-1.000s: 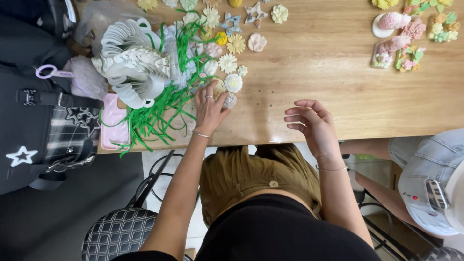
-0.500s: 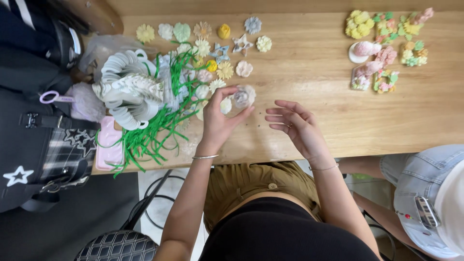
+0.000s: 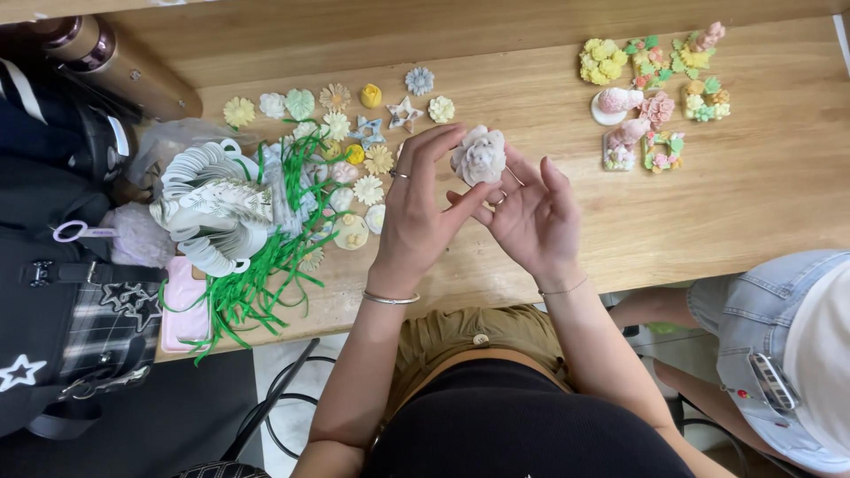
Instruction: Picking up and inspecting various flower-shaped wax candles on a workshop table and shelf.
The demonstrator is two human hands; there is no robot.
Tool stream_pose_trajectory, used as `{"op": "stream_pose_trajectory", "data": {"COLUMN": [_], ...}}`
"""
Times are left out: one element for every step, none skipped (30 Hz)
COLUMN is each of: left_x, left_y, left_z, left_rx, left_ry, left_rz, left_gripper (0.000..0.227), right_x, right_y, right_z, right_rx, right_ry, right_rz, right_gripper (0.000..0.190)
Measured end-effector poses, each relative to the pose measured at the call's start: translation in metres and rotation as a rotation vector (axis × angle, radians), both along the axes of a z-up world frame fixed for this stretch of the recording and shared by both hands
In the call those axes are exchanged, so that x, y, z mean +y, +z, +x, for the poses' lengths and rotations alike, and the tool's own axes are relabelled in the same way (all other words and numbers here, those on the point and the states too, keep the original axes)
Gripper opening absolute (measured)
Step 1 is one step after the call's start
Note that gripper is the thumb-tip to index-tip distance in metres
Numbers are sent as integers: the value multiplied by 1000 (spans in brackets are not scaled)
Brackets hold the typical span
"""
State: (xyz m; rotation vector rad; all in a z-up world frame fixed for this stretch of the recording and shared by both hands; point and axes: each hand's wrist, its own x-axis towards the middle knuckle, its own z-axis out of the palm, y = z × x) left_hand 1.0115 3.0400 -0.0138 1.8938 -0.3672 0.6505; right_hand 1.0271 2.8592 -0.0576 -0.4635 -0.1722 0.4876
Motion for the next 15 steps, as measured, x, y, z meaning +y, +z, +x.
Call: {"op": "stream_pose_trajectory", "data": {"left_x": [-3, -6, -8, -11, -13, -15, -17, -20, -23, -24, -25, -26, -28, -29, -30], "left_y": [1, 1, 2, 3, 3, 4, 7, 9, 12, 11, 11, 10, 7, 3, 0], "left_z": [0, 0, 0, 0, 1, 2, 4, 4, 5, 5, 6, 6, 8, 11, 13], "left_rx": [1, -6, -13, -12, -34, -59, -61, -73, -85, -84, -44, -2, 0, 37, 74], "left_ry": [2, 10, 17, 21, 27, 31, 34, 50, 66, 69, 77, 84, 87, 104, 121], "left_rz": [0, 8, 16, 17, 42, 67, 68, 51, 33, 35, 12, -11, -10, -35, -60], "left_gripper": [61, 62, 64, 64, 64, 63, 63, 65, 66, 66, 64, 61, 61, 59, 56], "right_x": [-2, -3, -4, -6, -9, -11, -12, -14, -15, -18, -20, -23, -22, -21, -20], "right_y": [1, 2, 3, 1, -1, -3, -3, -2, -2, -3, -5, -7, -5, -2, 0], "right_z": [0, 0, 1, 0, 0, 1, 2, 1, 1, 2, 2, 3, 3, 4, 4], "right_rx": [1, 30, 59, 61, 78, 93, 91, 97, 103, 104, 87, 71, 73, 61, 49], "right_ry": [2, 6, 10, 14, 10, 6, 9, 1, -8, -5, 5, 15, 18, 26, 34], "right_rz": [0, 42, 84, 85, 91, 97, 97, 83, 69, 70, 60, 50, 50, 49, 47], "right_gripper": [62, 63, 64, 64, 65, 66, 66, 68, 69, 69, 68, 67, 67, 65, 64]}}
